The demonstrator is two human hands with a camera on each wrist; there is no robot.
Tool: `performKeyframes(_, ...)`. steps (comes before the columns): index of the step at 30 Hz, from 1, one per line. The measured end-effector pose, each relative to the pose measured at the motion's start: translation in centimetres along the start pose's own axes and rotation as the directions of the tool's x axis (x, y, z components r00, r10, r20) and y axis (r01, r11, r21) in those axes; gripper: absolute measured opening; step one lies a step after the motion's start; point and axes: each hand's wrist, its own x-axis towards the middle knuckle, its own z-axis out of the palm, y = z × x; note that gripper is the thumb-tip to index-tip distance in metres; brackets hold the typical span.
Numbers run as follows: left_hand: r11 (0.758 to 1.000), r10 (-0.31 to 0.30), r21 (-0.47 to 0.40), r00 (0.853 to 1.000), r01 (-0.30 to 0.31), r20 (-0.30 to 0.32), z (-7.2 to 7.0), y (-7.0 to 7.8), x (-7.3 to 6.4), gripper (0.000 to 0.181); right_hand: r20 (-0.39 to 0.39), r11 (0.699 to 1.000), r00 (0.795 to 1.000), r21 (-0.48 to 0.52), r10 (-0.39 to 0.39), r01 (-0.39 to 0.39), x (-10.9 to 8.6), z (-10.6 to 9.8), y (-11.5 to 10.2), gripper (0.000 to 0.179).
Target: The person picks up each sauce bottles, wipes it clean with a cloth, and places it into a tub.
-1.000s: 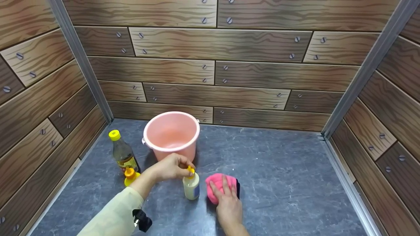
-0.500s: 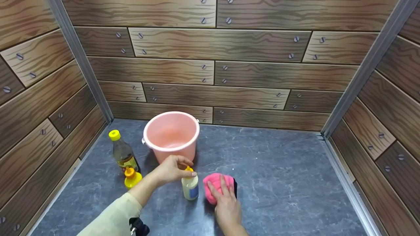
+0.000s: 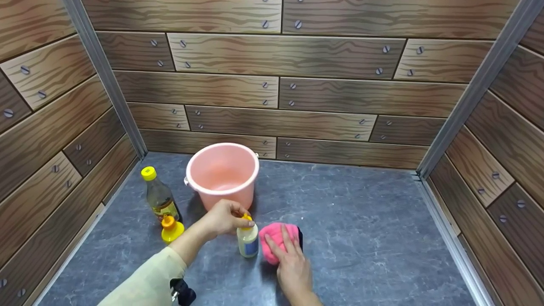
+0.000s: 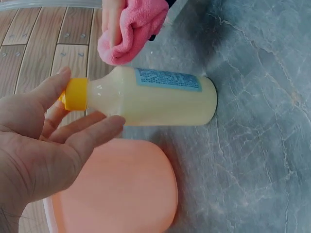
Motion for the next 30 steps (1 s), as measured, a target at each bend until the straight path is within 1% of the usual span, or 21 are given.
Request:
performKeyframes(3,1.000,0.006,0.010,0.999,-0.006,0.053,-0.5,0.0,0.3,0.016,-0.043,0.998,0.997,0.019,-0.062,0.063,0.0,0.1,0.1,0.088)
performKeyframes(6,0.999,0.034,0.020,0.994,-0.036,0.102,-1.0,-0.1,0.5,0.015,-0.067,0.989,0.989,0.060,-0.130,0.134,0.1,0.3,0.1,0.090)
performKeyframes(9,0.997,0.065,0.039,0.987,-0.071,0.144,-1.5,-0.2,0.6,0.017,-0.060,0.974,0.978,0.101,-0.199,0.204,0.2,0.4,0.1,0.090)
performKeyframes(12,0.994,0.079,0.058,0.982,-0.090,0.174,-1.8,-0.4,0.7,0.018,-0.039,0.960,0.968,0.123,-0.248,0.251,0.2,0.5,0.0,0.089)
performKeyframes(14,0.993,0.077,0.074,0.979,-0.092,0.187,-1.9,-0.6,0.8,0.017,-0.031,0.956,0.963,0.120,-0.266,0.268,0.3,0.5,-0.1,0.090)
performKeyframes(18,0.993,0.075,0.077,0.977,-0.092,0.200,-2.0,-0.6,0.9,0.016,-0.029,0.948,0.956,0.123,-0.292,0.293,0.7,0.5,-0.3,0.089)
performKeyframes(25,0.993,0.051,0.089,0.975,-0.072,0.216,-2.2,-0.5,1.0,0.018,-0.030,0.940,0.947,0.113,-0.320,0.321,1.4,0.6,-0.5,0.095)
performKeyframes(28,0.994,0.042,0.091,0.973,-0.064,0.226,-2.2,-0.4,1.0,0.017,-0.039,0.935,0.941,0.106,-0.337,0.339,1.7,0.8,-0.6,0.092)
performKeyframes(30,0.994,0.048,0.088,0.971,-0.070,0.233,-2.2,-0.4,1.0,0.017,-0.047,0.930,0.936,0.107,-0.349,0.352,2.0,1.0,-0.7,0.089)
